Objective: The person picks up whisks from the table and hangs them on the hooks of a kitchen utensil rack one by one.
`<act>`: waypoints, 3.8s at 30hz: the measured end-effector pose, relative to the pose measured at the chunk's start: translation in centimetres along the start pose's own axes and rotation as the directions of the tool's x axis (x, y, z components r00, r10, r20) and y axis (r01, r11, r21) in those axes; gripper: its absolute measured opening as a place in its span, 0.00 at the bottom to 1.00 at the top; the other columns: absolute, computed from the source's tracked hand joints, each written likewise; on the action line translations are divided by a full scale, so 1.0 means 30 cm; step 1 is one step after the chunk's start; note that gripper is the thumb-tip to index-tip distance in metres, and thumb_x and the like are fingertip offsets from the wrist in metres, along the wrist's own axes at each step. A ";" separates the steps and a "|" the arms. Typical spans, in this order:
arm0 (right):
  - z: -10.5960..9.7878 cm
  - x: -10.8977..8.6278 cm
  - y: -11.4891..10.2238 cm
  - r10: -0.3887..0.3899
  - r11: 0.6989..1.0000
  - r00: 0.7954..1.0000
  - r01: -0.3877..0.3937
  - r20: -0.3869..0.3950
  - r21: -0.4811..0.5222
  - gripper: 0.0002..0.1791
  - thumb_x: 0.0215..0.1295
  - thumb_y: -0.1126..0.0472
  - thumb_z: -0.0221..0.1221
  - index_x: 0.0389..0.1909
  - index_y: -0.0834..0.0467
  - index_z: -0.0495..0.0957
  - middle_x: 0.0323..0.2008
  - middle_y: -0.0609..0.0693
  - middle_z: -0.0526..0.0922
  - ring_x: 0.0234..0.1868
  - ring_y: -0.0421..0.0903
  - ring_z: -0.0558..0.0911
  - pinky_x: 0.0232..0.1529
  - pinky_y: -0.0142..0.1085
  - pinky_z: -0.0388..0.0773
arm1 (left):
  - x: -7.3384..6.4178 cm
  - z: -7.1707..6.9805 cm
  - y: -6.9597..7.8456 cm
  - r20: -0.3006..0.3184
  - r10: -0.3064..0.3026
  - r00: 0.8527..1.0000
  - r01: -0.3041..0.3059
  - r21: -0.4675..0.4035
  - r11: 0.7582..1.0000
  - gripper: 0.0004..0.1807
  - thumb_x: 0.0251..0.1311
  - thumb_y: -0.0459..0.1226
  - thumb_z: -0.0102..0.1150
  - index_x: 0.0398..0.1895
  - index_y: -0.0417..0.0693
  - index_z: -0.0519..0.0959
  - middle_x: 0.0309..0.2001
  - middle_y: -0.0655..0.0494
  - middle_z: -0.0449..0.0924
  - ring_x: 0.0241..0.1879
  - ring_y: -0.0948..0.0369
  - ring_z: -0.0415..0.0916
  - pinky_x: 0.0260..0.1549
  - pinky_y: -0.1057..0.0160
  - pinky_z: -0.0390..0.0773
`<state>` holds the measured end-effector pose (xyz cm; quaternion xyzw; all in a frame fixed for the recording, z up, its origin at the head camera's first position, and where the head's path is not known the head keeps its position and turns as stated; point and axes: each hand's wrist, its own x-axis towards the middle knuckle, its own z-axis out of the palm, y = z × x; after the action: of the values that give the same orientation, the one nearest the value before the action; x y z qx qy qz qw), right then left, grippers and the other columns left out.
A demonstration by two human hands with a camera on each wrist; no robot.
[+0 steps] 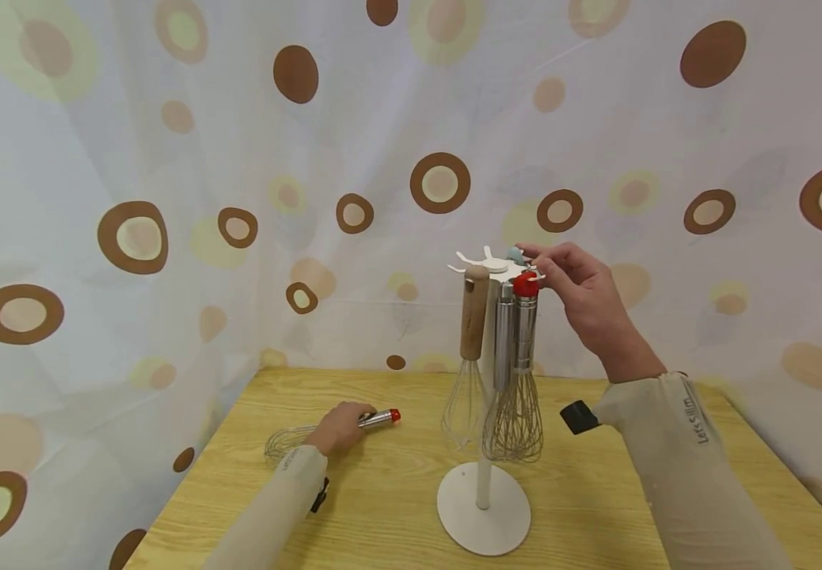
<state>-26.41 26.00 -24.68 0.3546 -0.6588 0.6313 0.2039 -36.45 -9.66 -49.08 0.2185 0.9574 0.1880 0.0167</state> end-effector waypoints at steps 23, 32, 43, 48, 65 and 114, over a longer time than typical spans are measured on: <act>-0.008 0.002 0.009 -0.016 0.999 0.997 0.014 0.076 0.035 0.09 0.73 0.69 0.44 0.40 0.61 0.73 0.60 0.49 0.74 0.62 0.42 0.68 0.54 0.28 0.67 | 0.037 -0.210 0.240 -0.265 0.180 0.947 -0.261 -0.314 0.913 0.26 0.65 0.33 0.55 0.67 0.45 0.67 0.57 0.46 0.73 0.51 0.54 0.74 0.48 0.55 0.74; -0.009 0.006 0.004 0.018 0.998 0.998 -0.022 0.066 0.063 0.09 0.73 0.69 0.43 0.41 0.61 0.72 0.60 0.49 0.74 0.63 0.42 0.68 0.55 0.28 0.66 | -0.010 -0.320 0.366 -0.321 0.210 0.924 -0.359 -0.532 0.767 0.28 0.68 0.36 0.52 0.70 0.48 0.61 0.58 0.44 0.71 0.55 0.54 0.71 0.51 0.55 0.73; 0.003 -0.003 0.006 0.001 0.993 1.000 -0.003 0.010 0.120 0.08 0.73 0.68 0.45 0.42 0.64 0.73 0.58 0.51 0.75 0.61 0.45 0.69 0.58 0.30 0.65 | -0.066 -0.412 0.484 -0.468 0.258 0.845 -0.511 -0.568 0.645 0.26 0.64 0.34 0.57 0.65 0.46 0.67 0.53 0.44 0.75 0.50 0.55 0.75 0.49 0.60 0.74; 0.002 -0.005 0.004 0.009 0.992 1.000 -0.009 0.004 0.123 0.08 0.73 0.68 0.45 0.42 0.63 0.73 0.58 0.50 0.75 0.62 0.46 0.68 0.60 0.31 0.62 | -0.073 -0.434 0.515 -0.513 0.262 0.817 -0.550 -0.559 0.620 0.26 0.62 0.34 0.59 0.65 0.47 0.68 0.51 0.46 0.77 0.48 0.57 0.76 0.49 0.61 0.74; 0.003 -0.002 0.006 0.018 0.992 1.000 -0.019 0.007 0.126 0.08 0.73 0.66 0.45 0.43 0.61 0.74 0.57 0.49 0.76 0.61 0.45 0.69 0.59 0.29 0.63 | -0.077 -0.484 0.592 -0.573 0.311 0.758 -0.629 -0.516 0.582 0.26 0.60 0.33 0.61 0.63 0.44 0.70 0.50 0.45 0.77 0.47 0.57 0.75 0.47 0.65 0.74; 0.020 -0.056 0.020 0.071 0.995 0.996 -0.075 -0.061 -0.071 0.10 0.74 0.65 0.45 0.40 0.55 0.76 0.41 0.43 0.77 0.38 0.37 0.73 0.38 0.25 0.68 | -0.145 -0.449 0.631 -0.499 0.410 0.764 -0.645 -0.610 0.460 0.21 0.66 0.24 0.48 0.62 0.31 0.65 0.52 0.33 0.73 0.53 0.45 0.73 0.52 0.54 0.72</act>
<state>-25.62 25.73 -26.36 0.3041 -0.6879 0.6238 0.2126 -26.26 -0.48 -29.84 0.4502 0.6624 0.5919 -0.0901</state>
